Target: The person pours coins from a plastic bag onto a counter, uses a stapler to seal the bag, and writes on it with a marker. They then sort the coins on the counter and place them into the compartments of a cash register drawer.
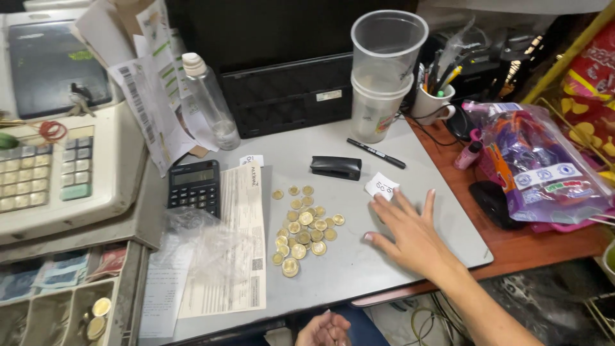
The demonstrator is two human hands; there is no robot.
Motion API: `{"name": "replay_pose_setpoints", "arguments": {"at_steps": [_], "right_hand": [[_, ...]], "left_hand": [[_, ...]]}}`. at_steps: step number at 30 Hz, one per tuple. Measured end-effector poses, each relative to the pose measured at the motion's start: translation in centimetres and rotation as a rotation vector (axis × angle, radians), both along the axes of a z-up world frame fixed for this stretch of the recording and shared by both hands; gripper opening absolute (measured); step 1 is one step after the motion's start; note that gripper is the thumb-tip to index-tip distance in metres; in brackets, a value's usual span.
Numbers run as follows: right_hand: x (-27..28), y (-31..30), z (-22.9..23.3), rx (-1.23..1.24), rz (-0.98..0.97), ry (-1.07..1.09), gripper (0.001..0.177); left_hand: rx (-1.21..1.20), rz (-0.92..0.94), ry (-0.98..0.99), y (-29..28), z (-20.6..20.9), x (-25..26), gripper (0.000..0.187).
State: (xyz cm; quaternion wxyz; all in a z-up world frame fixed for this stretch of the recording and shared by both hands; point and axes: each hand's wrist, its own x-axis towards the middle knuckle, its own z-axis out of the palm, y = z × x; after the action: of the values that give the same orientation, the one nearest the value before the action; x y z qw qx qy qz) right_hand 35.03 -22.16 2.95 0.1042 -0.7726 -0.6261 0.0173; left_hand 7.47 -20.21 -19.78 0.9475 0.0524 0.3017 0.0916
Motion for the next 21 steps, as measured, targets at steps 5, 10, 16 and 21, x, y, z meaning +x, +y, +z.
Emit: {"name": "replay_pose_setpoints", "arguments": {"at_steps": [5, 10, 16, 21], "right_hand": [[-5.0, -1.5, 0.5, 0.173, 0.285, 0.042, 0.046], [-8.0, -5.2, 3.6, 0.057, 0.686, 0.533, 0.045], [-0.1, -3.4, -1.3, 0.301, 0.315, 0.194, 0.057], [7.9, -0.9, -15.7, 0.164, 0.170, 0.119, 0.055]], "left_hand": [[0.024, -0.008, 0.047, 0.4, 0.3, -0.6, 0.048], [-0.083, 0.057, -0.083, -0.7, 3.5, 0.1, 0.058], [0.203, -0.017, 0.112, -1.3, 3.1, -1.3, 0.062], [0.041, 0.393, 0.185, -1.7, -3.6, -7.8, 0.051]]}}
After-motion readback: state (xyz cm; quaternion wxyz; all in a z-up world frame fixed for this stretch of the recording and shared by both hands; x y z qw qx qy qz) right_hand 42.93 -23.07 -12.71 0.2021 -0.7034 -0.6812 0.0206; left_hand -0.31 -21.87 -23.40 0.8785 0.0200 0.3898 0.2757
